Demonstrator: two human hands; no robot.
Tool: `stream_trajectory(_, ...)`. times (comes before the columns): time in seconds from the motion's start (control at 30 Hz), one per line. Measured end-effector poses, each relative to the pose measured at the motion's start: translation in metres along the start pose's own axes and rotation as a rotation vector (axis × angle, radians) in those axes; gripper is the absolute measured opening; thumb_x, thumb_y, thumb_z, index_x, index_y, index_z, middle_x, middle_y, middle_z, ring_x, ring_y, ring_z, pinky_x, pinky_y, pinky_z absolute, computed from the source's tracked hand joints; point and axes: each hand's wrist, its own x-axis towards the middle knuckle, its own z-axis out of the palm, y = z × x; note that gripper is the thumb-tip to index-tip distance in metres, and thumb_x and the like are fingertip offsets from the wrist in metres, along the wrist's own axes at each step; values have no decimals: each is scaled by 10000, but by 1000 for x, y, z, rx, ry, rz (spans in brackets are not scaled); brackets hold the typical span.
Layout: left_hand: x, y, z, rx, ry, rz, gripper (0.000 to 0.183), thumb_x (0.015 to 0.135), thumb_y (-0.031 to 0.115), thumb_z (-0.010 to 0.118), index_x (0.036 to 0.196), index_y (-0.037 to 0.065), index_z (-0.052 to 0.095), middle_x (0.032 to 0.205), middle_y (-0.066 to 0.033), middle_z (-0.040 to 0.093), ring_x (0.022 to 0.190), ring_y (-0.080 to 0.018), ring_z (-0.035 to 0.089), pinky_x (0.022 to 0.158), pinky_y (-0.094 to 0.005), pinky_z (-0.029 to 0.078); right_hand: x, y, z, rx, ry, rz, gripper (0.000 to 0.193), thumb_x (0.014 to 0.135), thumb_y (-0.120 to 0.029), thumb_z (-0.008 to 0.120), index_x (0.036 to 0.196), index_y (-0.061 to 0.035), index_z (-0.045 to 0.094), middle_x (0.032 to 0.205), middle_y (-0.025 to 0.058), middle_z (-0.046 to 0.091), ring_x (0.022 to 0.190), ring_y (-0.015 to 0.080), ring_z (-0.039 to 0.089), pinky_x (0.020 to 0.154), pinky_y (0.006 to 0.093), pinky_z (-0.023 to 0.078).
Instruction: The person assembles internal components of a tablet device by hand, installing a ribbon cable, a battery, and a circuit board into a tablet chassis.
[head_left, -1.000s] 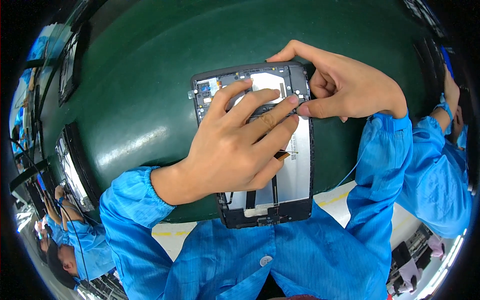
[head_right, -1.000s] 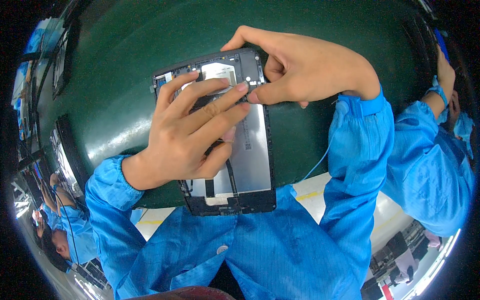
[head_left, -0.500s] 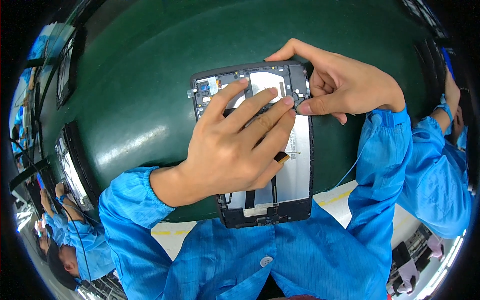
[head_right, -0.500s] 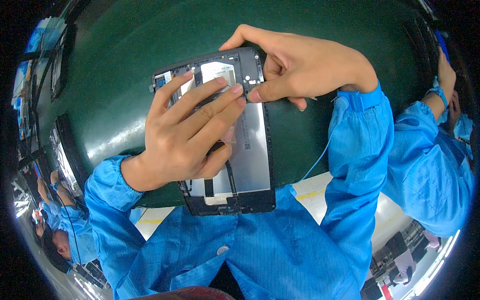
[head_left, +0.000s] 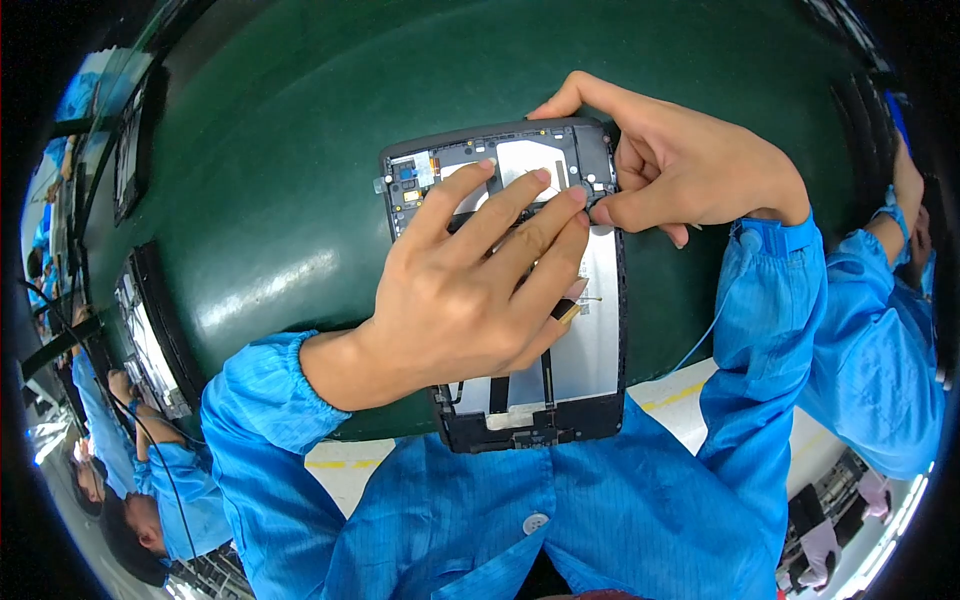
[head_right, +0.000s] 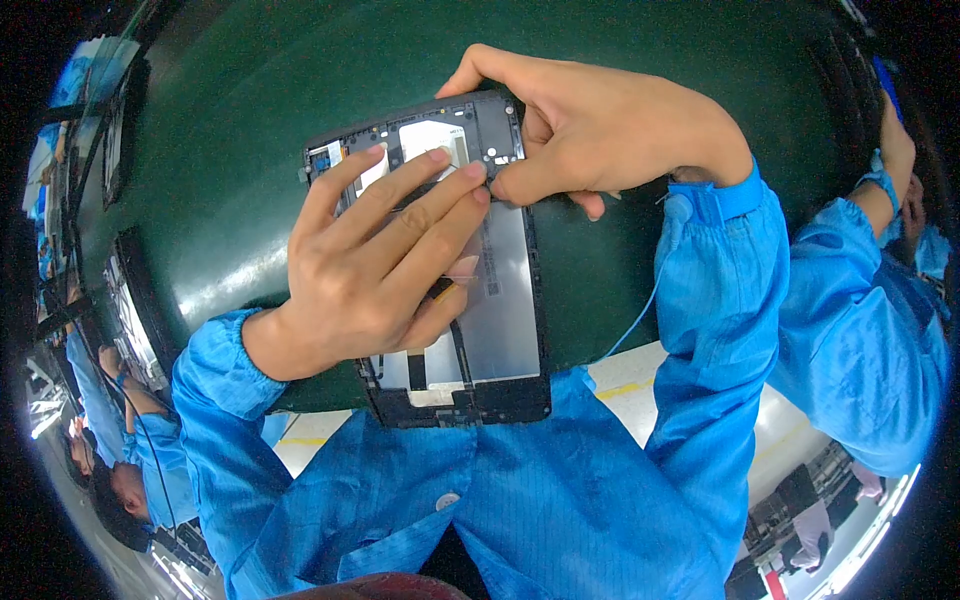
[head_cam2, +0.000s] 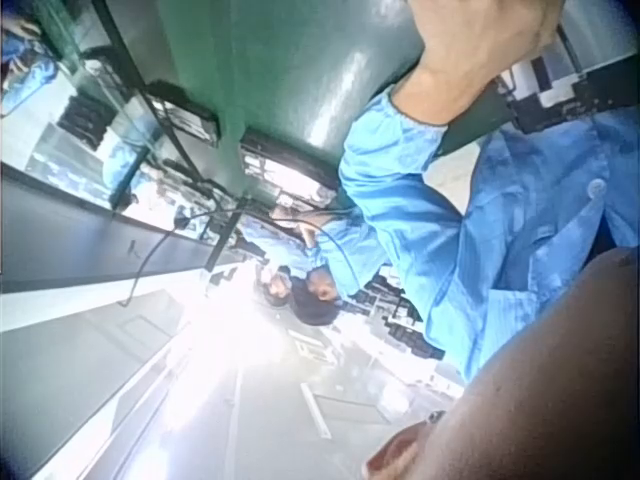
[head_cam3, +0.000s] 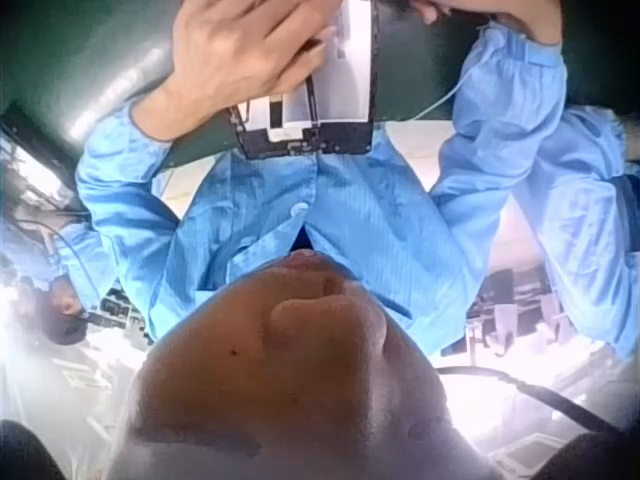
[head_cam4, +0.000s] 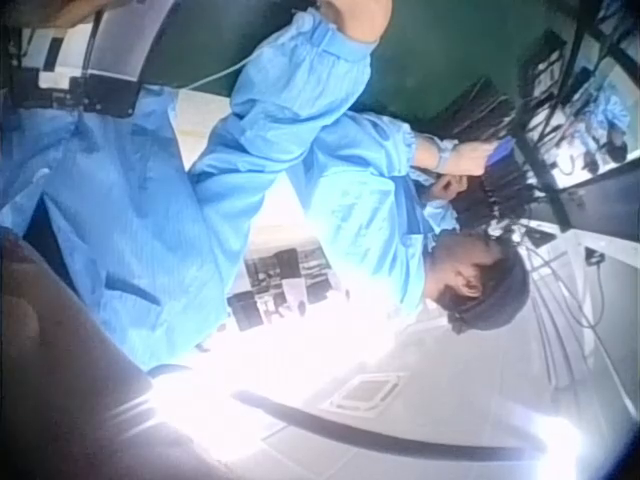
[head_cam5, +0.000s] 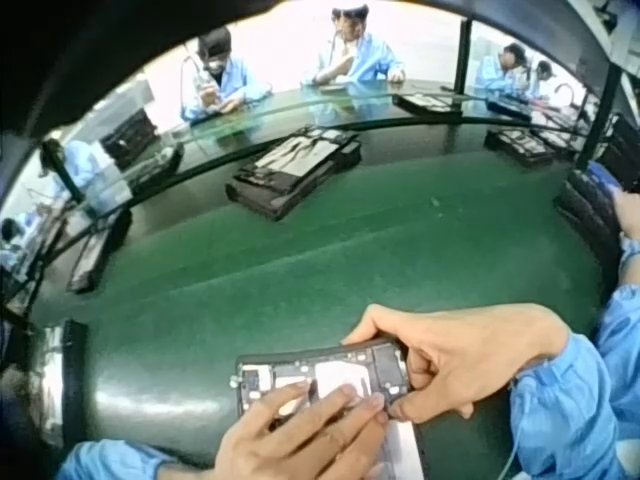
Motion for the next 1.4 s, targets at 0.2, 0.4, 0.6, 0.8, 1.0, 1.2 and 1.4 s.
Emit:
stream_trajectory(0.2,-3,0,1,-35,66,5,444,758,211,749,1169,57,818,1287,-105,809,1227,-294,757,1109,-524,516,-3,2,3,60,11,7,713,938,-71,761,1553,-22,403,707,91,697,468,109,631,422,247,444)
stream_trajectory(0.4,-6,-16,-9,-241,182,57,414,970,384,637,1128,38,799,1194,-129,819,1025,-310,773,913,-459,541,2,-5,2,93,-15,89,802,928,40,719,1615,-49,315,773,115,750,462,98,647,415,206,479)
stream_trajectory(0.6,-44,-48,-17,-284,519,27,378,1063,357,572,1112,37,767,1165,-123,782,943,-298,704,854,-417,504,12,-11,-1,13,-6,90,720,995,-80,718,1601,-42,331,691,91,707,481,120,670,384,235,441)
stream_trajectory(0.8,-94,-65,-50,-132,403,153,227,850,198,630,947,40,760,939,-95,746,839,-276,686,747,-428,540,18,-22,-8,32,18,163,715,1002,-101,769,1578,-45,349,723,110,748,464,103,668,372,208,466)
stream_trajectory(1.0,-112,-55,-52,11,180,479,334,978,276,667,990,-37,783,908,-134,713,754,-250,644,717,-391,558,10,-38,7,-173,192,64,609,1007,-222,801,1532,-52,544,623,-7,607,476,62,549,439,238,355)
stream_trajectory(1.2,-112,-53,-45,-58,220,544,382,1005,280,671,946,-85,766,893,-161,706,720,-241,631,648,-374,537,24,-43,43,-490,468,-314,297,877,-202,836,1146,-79,806,694,-20,446,668,107,432,686,314,340)
stream_trajectory(1.4,-112,-48,-33,-96,308,642,385,1021,291,688,950,-79,768,899,-156,718,728,-228,638,602,-344,502,41,-50,95,-772,269,-627,267,712,-153,896,965,-120,815,1253,98,681,1261,366,550,1048,490,421)
